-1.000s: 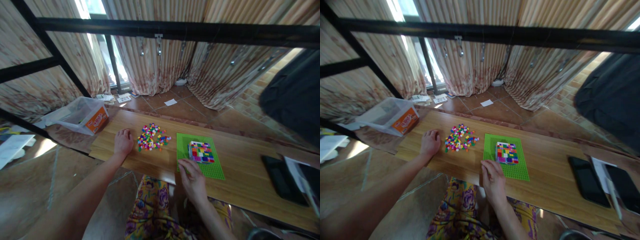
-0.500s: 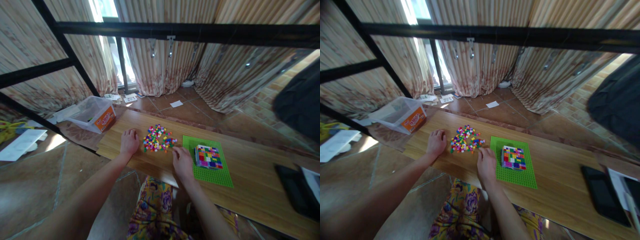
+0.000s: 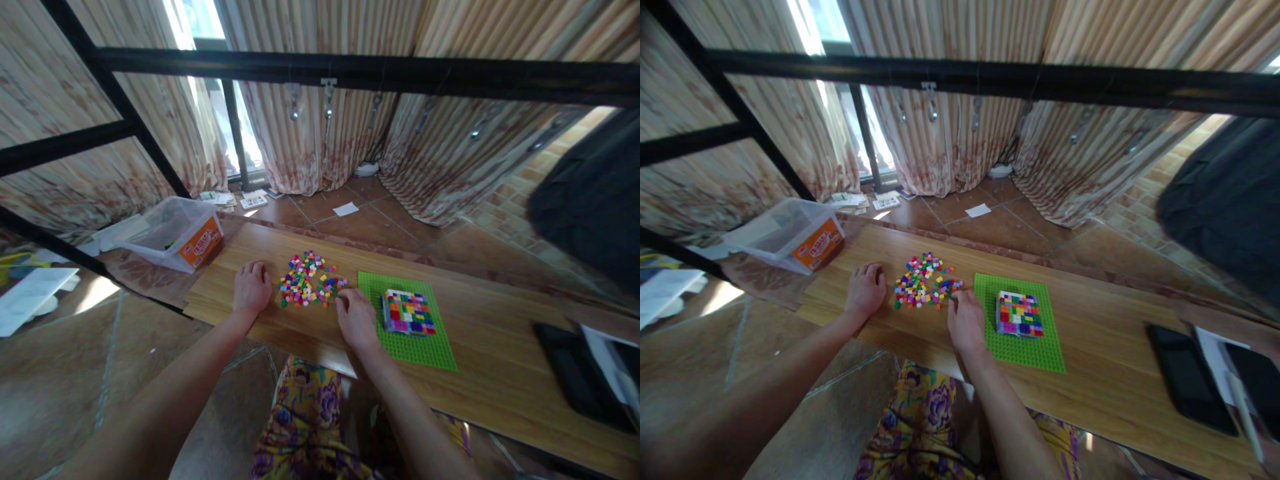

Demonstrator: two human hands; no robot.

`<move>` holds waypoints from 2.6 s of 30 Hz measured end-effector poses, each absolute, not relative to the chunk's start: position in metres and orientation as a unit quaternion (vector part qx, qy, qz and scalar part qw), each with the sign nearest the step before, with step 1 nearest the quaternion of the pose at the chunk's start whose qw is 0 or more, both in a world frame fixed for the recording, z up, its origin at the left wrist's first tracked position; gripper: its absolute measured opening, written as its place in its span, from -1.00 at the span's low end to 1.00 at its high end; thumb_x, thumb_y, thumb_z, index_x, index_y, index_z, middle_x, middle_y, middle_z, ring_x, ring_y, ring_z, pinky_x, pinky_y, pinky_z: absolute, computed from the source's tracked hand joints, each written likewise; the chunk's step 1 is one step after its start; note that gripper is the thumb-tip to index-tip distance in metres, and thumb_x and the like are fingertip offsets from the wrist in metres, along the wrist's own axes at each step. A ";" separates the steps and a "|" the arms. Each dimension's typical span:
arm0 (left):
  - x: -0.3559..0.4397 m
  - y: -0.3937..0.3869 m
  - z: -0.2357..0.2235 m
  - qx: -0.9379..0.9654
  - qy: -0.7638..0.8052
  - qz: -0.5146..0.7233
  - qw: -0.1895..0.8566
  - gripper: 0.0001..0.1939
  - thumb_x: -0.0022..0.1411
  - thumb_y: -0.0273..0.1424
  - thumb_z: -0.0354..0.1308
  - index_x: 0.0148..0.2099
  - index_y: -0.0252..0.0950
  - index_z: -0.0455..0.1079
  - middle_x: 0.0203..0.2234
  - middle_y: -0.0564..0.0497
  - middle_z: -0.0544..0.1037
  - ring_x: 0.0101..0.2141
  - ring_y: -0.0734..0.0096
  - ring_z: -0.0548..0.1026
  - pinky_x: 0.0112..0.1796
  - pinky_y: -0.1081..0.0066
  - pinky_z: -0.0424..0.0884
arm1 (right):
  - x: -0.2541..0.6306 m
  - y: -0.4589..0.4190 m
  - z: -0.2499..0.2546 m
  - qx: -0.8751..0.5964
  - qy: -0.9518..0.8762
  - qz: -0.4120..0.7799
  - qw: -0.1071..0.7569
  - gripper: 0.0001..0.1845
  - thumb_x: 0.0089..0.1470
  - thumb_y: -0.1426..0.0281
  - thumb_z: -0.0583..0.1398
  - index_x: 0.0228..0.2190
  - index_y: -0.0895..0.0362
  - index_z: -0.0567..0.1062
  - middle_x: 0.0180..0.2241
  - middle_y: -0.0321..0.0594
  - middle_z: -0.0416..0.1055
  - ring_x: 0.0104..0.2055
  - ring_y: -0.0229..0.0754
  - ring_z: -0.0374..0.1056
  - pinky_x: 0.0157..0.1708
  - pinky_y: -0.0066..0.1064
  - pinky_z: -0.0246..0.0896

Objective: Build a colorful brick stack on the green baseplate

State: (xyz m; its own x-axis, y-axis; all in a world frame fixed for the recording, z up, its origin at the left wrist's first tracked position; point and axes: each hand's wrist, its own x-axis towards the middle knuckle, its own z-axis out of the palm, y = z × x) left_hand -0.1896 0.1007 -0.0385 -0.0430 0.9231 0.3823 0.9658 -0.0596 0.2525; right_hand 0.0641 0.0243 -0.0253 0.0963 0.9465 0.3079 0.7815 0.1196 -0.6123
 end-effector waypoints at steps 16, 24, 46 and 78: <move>-0.193 0.106 -0.040 -0.699 -0.675 -0.234 0.049 -0.65 0.26 -0.37 -0.08 -0.04 -0.37 0.42 -0.06 -0.29 0.52 0.02 0.00 0.43 0.10 0.06 0.30 | 0.147 -0.070 -0.002 -0.655 -0.547 0.179 0.490 -0.73 0.18 0.29 0.15 -0.22 0.06 0.63 -0.19 -0.12 0.56 -0.16 -0.13 0.49 -0.17 -0.30 0.39; -0.193 0.106 -0.041 -0.696 -0.674 -0.243 0.050 -0.67 0.25 -0.35 -0.07 -0.06 -0.34 0.42 -0.06 -0.27 0.52 0.01 -0.01 0.43 0.09 0.05 0.30 | 0.181 -0.064 -0.001 -0.715 -0.538 0.076 0.441 -0.71 0.16 0.20 0.16 -0.24 0.11 0.57 -0.30 -0.14 0.58 -0.35 -0.14 0.48 -0.32 -0.33 0.38; -0.193 0.106 -0.040 -0.694 -0.675 -0.246 0.037 -0.68 0.24 -0.37 -0.06 -0.05 -0.32 0.43 -0.07 -0.26 0.52 0.01 -0.01 0.43 0.09 0.03 0.29 | 0.181 -0.042 -0.011 -0.703 -0.604 -0.038 0.374 -0.77 0.18 0.26 0.15 -0.33 0.09 0.58 -0.30 -0.14 0.50 -0.22 -0.07 0.41 -0.20 -0.24 0.31; -0.194 0.107 -0.041 -0.701 -0.670 -0.240 0.052 -0.67 0.25 -0.38 -0.06 -0.04 -0.36 0.43 -0.06 -0.27 0.53 0.01 0.00 0.44 0.08 0.04 0.30 | 0.116 -0.099 -0.032 -0.628 -0.631 0.026 0.455 -0.77 0.26 0.44 0.13 -0.15 0.08 0.58 -0.22 -0.15 0.54 -0.18 -0.19 0.49 -0.11 -0.34 0.44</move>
